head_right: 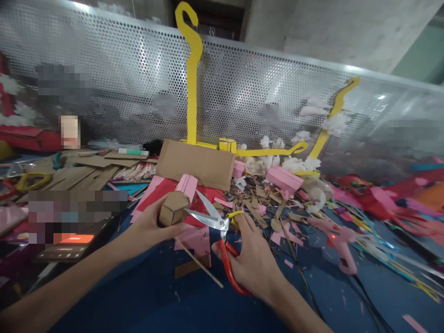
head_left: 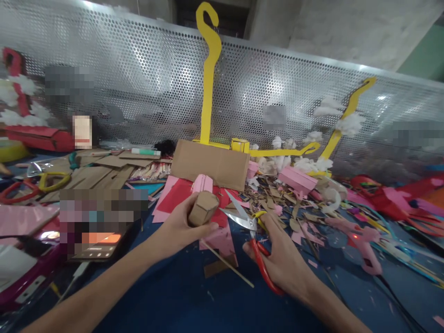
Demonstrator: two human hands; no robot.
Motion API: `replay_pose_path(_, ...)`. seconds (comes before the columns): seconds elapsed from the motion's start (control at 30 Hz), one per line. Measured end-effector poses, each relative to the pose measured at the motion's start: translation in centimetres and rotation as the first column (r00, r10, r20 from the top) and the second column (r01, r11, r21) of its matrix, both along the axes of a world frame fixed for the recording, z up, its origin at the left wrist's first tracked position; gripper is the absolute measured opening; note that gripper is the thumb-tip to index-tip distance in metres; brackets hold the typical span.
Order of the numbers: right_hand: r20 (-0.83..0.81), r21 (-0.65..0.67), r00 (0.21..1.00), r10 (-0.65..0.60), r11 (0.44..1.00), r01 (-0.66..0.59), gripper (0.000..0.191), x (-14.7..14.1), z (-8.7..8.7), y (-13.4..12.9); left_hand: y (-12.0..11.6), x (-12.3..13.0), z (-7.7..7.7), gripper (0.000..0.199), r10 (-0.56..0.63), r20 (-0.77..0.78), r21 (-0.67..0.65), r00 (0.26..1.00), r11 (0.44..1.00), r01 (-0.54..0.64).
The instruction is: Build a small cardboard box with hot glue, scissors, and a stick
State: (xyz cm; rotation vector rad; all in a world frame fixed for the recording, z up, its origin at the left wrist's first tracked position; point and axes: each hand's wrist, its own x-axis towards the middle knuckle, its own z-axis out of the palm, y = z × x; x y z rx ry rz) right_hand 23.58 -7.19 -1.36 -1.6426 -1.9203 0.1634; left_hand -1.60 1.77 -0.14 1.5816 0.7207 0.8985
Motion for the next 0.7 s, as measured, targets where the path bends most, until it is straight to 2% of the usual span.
replay_pose_path(0.17,-0.015,0.031,0.999,0.048,0.998,-0.048,0.024,0.0,0.3,-0.2,0.2,-0.1,-0.2,0.027,0.064,-0.044,0.247,0.997,0.968,-0.051)
replay_pose_path(0.27,-0.028,0.044,0.994,0.101,0.994,-0.1,0.02,-0.2,0.5,-0.3,0.1,-0.1,-0.5,0.03,0.086,-0.059,0.371,0.995,0.927,-0.058)
replay_pose_path(0.37,-0.056,0.019,0.99,0.13,0.991,-0.129,0.023,-0.6,0.6,-0.5,0.0,-0.1,-0.7,0.035,0.09,-0.066,0.411,0.994,0.91,-0.055)
replay_pose_path(0.53,-0.104,-0.073,0.989,0.109,0.991,-0.117,0.025,-1.4,0.9,-0.7,-0.2,-0.3,-0.9,0.035,0.084,-0.087,0.436,0.993,0.899,-0.038)
replay_pose_path(0.7,-0.049,-0.059,0.995,0.089,0.994,-0.092,0.027,-1.7,0.8,-0.8,-0.1,-0.5,-1.2,0.041,0.094,-0.146,0.513,0.985,0.858,-0.006)
